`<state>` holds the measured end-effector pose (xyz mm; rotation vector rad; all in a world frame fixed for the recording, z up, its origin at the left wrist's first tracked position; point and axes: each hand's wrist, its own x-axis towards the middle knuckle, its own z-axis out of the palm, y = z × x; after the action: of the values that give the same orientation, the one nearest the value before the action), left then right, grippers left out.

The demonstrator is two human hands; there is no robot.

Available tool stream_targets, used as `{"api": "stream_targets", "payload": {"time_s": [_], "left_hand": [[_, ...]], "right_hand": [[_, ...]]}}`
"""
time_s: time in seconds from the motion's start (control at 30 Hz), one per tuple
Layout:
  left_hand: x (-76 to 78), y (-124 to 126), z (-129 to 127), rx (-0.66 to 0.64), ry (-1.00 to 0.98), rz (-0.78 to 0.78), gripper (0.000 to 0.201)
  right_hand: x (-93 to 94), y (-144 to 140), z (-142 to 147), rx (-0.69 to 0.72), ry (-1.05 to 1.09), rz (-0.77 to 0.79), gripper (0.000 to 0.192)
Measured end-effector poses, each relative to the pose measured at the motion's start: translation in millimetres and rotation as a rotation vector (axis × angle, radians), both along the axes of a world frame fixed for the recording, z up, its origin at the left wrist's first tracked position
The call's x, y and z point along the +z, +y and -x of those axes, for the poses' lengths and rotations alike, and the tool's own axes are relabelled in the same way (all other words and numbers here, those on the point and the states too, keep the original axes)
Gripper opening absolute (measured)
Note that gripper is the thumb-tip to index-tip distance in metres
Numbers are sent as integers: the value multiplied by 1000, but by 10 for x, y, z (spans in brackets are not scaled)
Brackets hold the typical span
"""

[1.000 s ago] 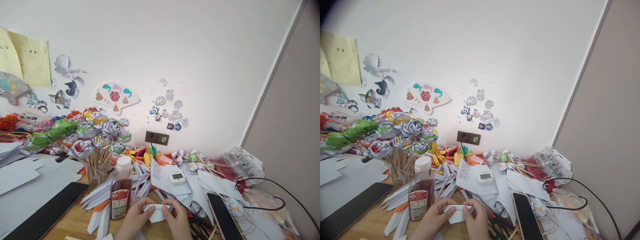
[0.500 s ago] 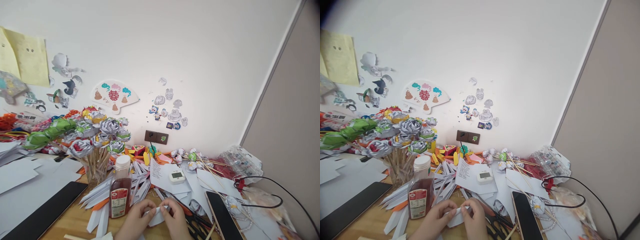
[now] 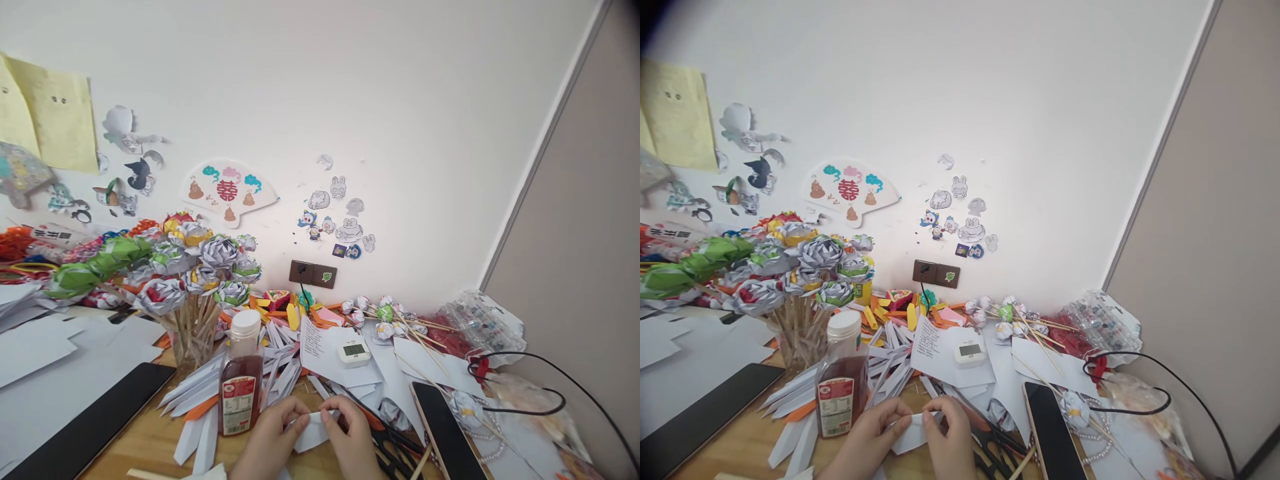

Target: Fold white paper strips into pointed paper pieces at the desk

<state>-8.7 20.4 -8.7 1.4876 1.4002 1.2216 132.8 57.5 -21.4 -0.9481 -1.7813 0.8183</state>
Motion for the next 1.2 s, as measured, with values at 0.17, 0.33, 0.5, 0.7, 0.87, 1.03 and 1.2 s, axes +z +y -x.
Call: {"api": "stream_targets", "payload": {"time_s": [0.17, 0.33, 0.5, 0.7, 0.87, 1.03, 1.2], "left_hand": [[-11, 11, -9, -33, -43, 18, 24], [-19, 30, -2, -32, -46, 26, 24], [-21, 43, 21, -33, -56, 41, 25], [25, 41, 17, -29, -29, 54, 22], [58, 13, 1, 7, 30, 35, 18], [16, -17, -34, -62, 62, -10, 16], [-45, -9, -37, -86, 75, 1, 20]], "right_hand": [[-16, 10, -15, -51, 12, 45, 12], [-63, 31, -23, -16, 64, 80, 16], [-99, 48, -26, 27, 111, 108, 19], [-88, 41, -14, 3, 69, 83, 19], [-72, 4, 2, -2, 68, 13, 25], [-52, -24, 4, 19, 55, -4, 26], [-27, -46, 2, 48, 39, -11, 27]]}}
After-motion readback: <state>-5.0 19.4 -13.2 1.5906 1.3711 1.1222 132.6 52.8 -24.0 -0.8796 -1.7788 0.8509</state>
